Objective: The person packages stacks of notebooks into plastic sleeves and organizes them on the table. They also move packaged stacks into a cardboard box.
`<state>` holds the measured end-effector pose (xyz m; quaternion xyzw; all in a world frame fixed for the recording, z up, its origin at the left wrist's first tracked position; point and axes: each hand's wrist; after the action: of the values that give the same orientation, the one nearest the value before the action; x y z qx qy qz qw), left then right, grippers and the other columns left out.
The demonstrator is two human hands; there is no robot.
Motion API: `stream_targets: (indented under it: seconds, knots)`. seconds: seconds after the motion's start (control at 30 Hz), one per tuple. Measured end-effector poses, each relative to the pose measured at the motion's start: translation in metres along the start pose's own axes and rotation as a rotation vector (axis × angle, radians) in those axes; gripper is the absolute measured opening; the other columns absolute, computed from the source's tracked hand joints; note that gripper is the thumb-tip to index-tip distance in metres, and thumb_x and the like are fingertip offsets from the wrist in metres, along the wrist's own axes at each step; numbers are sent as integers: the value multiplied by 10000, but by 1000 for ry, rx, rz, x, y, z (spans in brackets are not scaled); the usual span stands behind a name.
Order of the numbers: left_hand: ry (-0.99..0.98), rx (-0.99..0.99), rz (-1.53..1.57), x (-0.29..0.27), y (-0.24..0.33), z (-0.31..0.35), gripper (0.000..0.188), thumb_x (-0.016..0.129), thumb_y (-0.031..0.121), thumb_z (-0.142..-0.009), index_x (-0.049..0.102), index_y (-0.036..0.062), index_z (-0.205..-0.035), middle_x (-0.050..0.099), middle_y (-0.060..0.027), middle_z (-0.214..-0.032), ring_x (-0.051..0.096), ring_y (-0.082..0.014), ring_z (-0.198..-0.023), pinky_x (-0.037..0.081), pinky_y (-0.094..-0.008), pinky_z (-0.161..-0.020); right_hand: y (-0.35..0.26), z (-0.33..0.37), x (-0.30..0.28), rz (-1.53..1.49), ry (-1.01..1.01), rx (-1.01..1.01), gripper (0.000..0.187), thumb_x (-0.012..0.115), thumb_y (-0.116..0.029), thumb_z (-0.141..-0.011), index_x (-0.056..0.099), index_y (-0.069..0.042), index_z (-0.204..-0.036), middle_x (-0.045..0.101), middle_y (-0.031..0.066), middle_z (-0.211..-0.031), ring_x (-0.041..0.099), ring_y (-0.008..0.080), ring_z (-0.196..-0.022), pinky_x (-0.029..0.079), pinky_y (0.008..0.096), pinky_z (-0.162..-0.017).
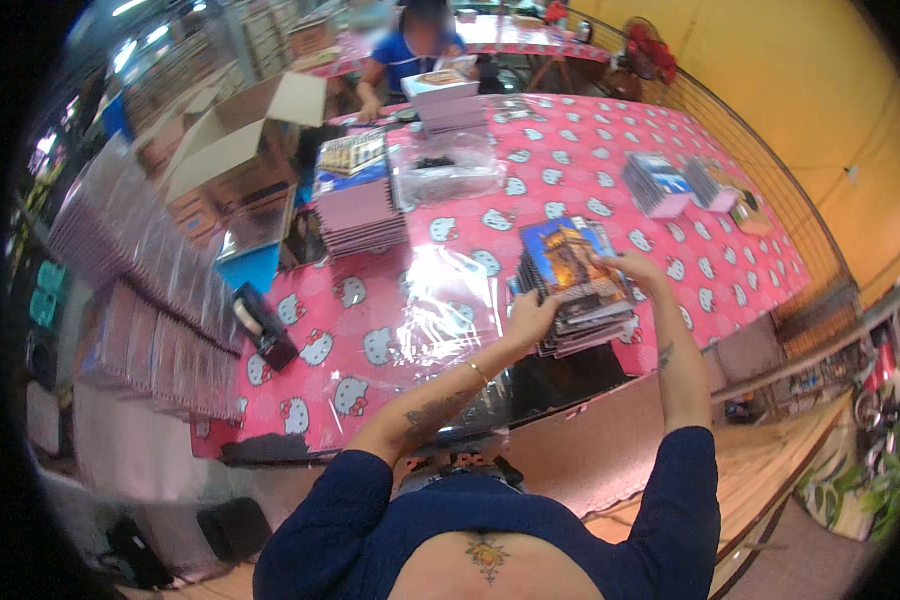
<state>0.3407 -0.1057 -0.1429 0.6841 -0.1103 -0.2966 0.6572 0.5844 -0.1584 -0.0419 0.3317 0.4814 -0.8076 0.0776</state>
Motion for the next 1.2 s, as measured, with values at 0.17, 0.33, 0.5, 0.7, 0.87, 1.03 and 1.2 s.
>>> stream_targets:
  seconds: [0.17,0.33,0.5,0.7,0.87,1.03,1.2]
  knots:
    - [-72,-156,99,7,4,-4,384,510,359,-916,620,-8,-927,569,-41,-742,490,-142,-658,397,-321,-610,-14,12,-13,-229,-114,-5,540,732,-450,-816,689,24,-1071,681,126,-1017,609,157,-1032,468,350,-876]
    - [-146,-174,284,-8,13,10,407,478,387,-972,605,7,-1048,553,-21,-874,494,-115,-780,386,-271,-642,-36,7,-2,-221,-144,-138,700,794,-358,-770,504,-7,-1302,628,128,-1143,623,186,-1018,534,331,-812]
    - [-270,-168,234,-24,21,14,346,531,326,-951,612,13,-1073,589,-18,-897,519,-114,-788,404,-266,-658,-31,-13,-7,-94,-70,-103,796,815,-316,-743,428,-13,-1370,584,146,-1230,585,213,-1105,511,387,-882]
    - [-195,-142,116,-26,6,-2,305,558,290,-932,629,19,-1053,607,-18,-886,516,-111,-756,403,-268,-632,-38,9,3,-133,-236,16,866,825,-418,-711,444,7,-1362,573,165,-1242,572,235,-1110,468,404,-908]
    - [-238,-138,182,-19,21,5,298,566,262,-925,641,6,-1058,627,-33,-891,532,-134,-759,424,-302,-657,-8,0,-7,-102,-11,-124,911,840,-422,-694,422,33,-1363,592,158,-1192,582,232,-1085,451,372,-916]
    - [3,388,22,-49,23,34,490,560,187,-860,511,-88,-1262,558,-294,-1226,528,-375,-1187,411,-405,-987,-46,54,-9,-543,-128,-349,767,797,-310,-760,431,19,-1348,597,118,-1165,605,205,-1042,514,361,-885]
    - [417,1215,-726,-111,73,65,767,629,85,-804,304,144,-1497,178,-262,-1541,160,-465,-1440,161,-616,-1138,-68,63,-10,-979,-482,-145,544,718,-216,-828,482,-16,-1275,641,103,-1082,672,189,-895,582,358,-779]
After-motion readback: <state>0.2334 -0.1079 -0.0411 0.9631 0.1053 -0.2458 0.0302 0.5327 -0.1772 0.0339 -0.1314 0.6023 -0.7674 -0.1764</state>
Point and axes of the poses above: each hand's wrist, its own z-axis away from the middle knuckle, its own x-axis out of the palm, y = z × x
